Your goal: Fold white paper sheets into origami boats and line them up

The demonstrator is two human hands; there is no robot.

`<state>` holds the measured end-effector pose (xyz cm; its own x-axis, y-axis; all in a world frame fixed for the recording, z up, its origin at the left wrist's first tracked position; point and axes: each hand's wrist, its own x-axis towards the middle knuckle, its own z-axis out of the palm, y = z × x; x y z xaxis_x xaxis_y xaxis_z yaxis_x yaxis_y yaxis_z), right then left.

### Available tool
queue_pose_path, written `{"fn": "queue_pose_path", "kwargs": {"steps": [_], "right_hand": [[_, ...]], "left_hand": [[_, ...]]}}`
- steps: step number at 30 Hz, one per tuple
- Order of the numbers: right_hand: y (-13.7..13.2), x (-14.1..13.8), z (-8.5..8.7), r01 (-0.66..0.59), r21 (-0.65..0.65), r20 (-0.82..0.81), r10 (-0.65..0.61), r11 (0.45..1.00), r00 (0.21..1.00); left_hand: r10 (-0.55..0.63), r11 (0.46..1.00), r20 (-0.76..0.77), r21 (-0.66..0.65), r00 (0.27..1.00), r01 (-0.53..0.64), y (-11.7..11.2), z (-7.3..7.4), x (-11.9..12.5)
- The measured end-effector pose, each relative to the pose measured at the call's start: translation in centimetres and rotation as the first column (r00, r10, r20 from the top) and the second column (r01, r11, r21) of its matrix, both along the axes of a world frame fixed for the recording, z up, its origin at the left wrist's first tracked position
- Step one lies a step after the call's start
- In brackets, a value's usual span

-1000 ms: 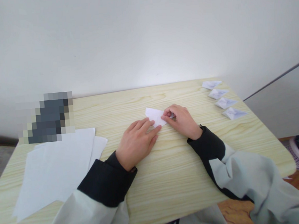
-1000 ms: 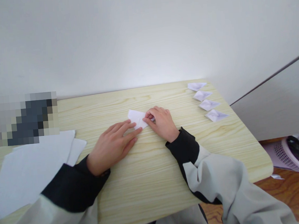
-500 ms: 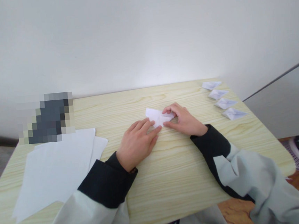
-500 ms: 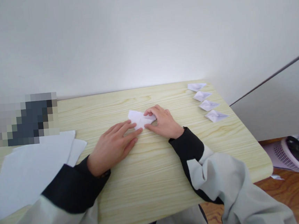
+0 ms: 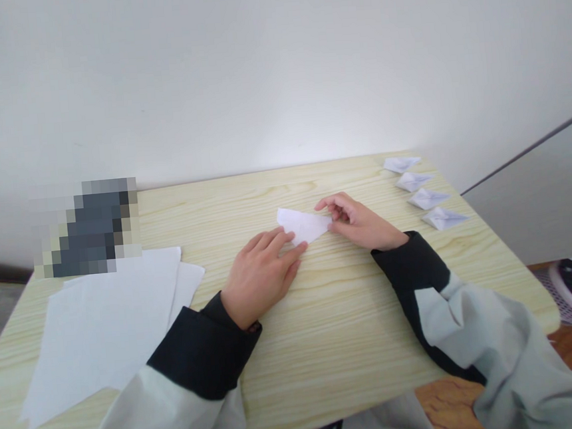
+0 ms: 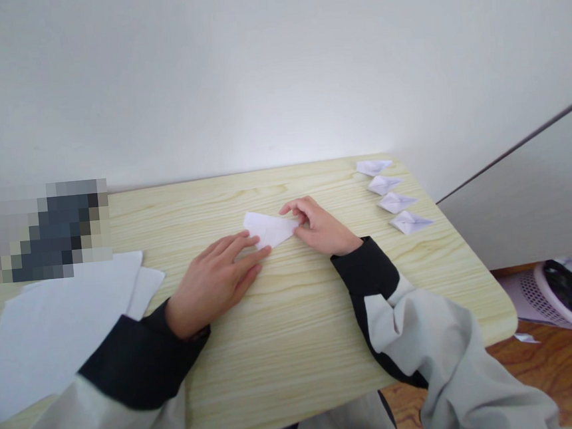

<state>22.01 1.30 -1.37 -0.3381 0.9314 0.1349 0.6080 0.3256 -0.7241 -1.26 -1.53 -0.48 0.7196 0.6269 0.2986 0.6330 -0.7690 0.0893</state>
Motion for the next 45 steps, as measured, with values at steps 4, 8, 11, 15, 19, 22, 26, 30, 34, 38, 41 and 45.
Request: {"fn": "queue_pose_path", "kwargs": {"steps": [4, 8, 11, 15, 19, 22, 26, 30, 34, 38, 41, 45], "right_hand": [[-0.4, -0.9, -0.1, 0.064, 0.061, 0.113, -0.07, 0.996, 0.991], [-0.4, -1.2, 0.2, 0.044, -0.009, 0.127, -0.043, 0.999, 0.991], [-0.2, -0.8, 0.5, -0.002, -0.048, 0.101, 0.006, 0.999, 0.995], [0.1, -0.4, 0.6, -0.034, -0.058, 0.059, 0.038, 0.998, 0.998], [0.1, -0.1, 0.4, -0.043, -0.051, 0.044, 0.045, 0.998, 0.998], [-0.1, -0.5, 0.2, 0.007, -0.022, 0.041, -0.006, 1.0, 0.999], [-0.4, -1.4, -0.1, 0.11, 0.012, 0.142, -0.11, 0.994, 0.984], [-0.5, -1.6, -0.2, 0.123, 0.022, 0.194, -0.125, 0.992, 0.973], [-0.3, -1.4, -0.1, 0.102, -0.005, 0.156, -0.1, 0.995, 0.983], [-0.4, -1.4, -0.1, 0.093, -0.004, 0.166, -0.091, 0.996, 0.982], [-0.6, -1.8, -0.3, 0.122, 0.055, 0.23, -0.131, 0.991, 0.964], [-0.7, -2.0, -0.2, 0.141, 0.042, 0.233, -0.147, 0.989, 0.961]], "left_hand": [[0.003, 1.0, 0.001, 0.005, 1.0, -0.003, 0.0, 0.1, 0.3], [-0.005, 1.0, -0.006, 0.009, 1.0, 0.005, 0.0, 0.0, 0.2], [-0.017, 1.0, -0.003, 0.002, 1.0, 0.017, 0.0, -0.2, -0.2], [-0.033, 0.999, 0.008, -0.012, 0.999, 0.034, 0.0, -0.3, -0.7], [-0.042, 0.999, -0.017, -0.012, 0.999, 0.042, 0.0, -0.4, -0.8], [-0.039, 0.999, -0.036, -0.008, 0.999, 0.039, 0.0, -0.2, -0.6], [-0.036, 0.999, -0.046, -0.008, 0.998, 0.036, 0.0, -0.1, -0.2], [-0.037, 0.999, -0.042, -0.016, 0.998, 0.036, 0.0, -0.1, -0.2], [-0.032, 0.999, -0.044, -0.015, 0.998, 0.032, -0.1, -0.1, -0.3], [-0.022, 1.0, -0.062, -0.009, 0.998, 0.022, -0.1, -0.1, -0.2], [-0.02, 1.0, -0.072, -0.003, 0.997, 0.02, -0.1, 0.0, 0.0], [-0.021, 1.0, -0.081, -0.003, 0.996, 0.021, -0.1, 0.0, 0.0]]}}
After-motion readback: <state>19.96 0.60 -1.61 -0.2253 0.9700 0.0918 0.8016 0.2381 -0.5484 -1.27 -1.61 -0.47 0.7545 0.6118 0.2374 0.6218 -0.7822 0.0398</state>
